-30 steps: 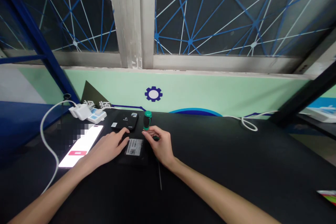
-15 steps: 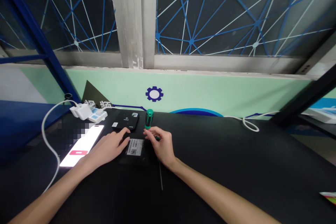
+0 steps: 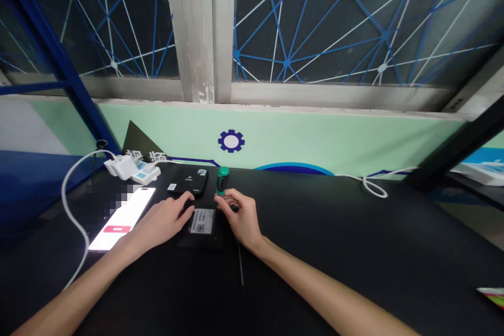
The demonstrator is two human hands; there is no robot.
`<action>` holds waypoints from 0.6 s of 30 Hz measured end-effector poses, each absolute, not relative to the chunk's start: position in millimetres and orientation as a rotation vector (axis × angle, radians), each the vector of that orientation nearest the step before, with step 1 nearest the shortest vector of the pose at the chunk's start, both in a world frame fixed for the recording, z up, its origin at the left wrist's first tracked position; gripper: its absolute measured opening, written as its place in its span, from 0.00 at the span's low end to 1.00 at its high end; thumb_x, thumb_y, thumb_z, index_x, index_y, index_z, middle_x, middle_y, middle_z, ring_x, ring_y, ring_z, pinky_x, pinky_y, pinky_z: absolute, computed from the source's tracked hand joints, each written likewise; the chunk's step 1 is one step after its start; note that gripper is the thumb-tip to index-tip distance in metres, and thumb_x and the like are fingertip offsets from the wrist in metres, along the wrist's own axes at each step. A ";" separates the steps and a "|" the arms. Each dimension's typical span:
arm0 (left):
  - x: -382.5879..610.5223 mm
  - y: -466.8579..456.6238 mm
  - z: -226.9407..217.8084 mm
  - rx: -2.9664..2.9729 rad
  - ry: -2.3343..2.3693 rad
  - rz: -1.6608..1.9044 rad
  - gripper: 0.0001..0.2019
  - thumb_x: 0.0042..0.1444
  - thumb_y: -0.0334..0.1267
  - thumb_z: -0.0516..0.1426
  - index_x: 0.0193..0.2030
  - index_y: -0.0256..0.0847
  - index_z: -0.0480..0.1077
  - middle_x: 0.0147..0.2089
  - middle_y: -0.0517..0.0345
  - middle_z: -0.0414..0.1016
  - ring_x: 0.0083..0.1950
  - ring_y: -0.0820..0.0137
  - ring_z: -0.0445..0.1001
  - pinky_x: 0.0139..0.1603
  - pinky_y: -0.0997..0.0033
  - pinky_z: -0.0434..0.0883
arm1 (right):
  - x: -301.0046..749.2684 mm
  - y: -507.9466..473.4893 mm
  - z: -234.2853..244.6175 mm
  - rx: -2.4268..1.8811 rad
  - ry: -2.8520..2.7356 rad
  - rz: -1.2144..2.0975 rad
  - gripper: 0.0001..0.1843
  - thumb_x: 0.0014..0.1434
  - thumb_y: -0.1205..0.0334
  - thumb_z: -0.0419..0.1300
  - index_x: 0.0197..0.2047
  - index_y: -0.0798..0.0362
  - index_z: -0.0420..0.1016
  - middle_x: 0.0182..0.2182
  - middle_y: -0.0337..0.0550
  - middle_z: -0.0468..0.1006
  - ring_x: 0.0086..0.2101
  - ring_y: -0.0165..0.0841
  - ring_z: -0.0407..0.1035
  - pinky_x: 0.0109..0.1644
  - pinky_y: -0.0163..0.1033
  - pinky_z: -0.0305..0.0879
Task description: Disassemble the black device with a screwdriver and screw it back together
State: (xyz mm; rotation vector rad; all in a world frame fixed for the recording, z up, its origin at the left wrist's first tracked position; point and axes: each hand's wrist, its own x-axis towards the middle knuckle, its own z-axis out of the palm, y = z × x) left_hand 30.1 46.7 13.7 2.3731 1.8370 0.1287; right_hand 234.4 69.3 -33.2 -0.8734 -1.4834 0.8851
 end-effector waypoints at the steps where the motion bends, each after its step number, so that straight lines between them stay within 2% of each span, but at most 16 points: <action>1: 30.1 46.9 13.7 2.371 1.840 0.125 0.17 0.69 0.47 0.42 0.55 0.44 0.64 0.34 0.52 0.78 0.38 0.54 0.80 0.35 0.65 0.68 | 234.5 69.1 -33.2 -0.868 -1.494 0.886 0.16 0.59 0.48 0.65 0.35 0.53 0.79 0.33 0.46 0.84 0.30 0.37 0.78 0.37 0.40 0.78; 6: 30.0 47.2 14.2 2.364 1.848 0.109 0.17 0.69 0.47 0.42 0.56 0.44 0.64 0.34 0.53 0.78 0.39 0.56 0.81 0.35 0.65 0.68 | 236.0 69.5 -34.7 -0.864 -1.511 0.890 0.16 0.61 0.48 0.63 0.37 0.54 0.80 0.39 0.51 0.84 0.31 0.37 0.79 0.40 0.42 0.79; 18: 30.5 45.7 16.7 2.372 1.844 0.112 0.16 0.68 0.46 0.42 0.54 0.44 0.64 0.32 0.54 0.77 0.37 0.55 0.80 0.33 0.66 0.65 | 235.8 69.7 -34.5 -0.899 -1.482 0.884 0.14 0.58 0.49 0.67 0.33 0.53 0.78 0.29 0.45 0.83 0.29 0.37 0.78 0.36 0.39 0.76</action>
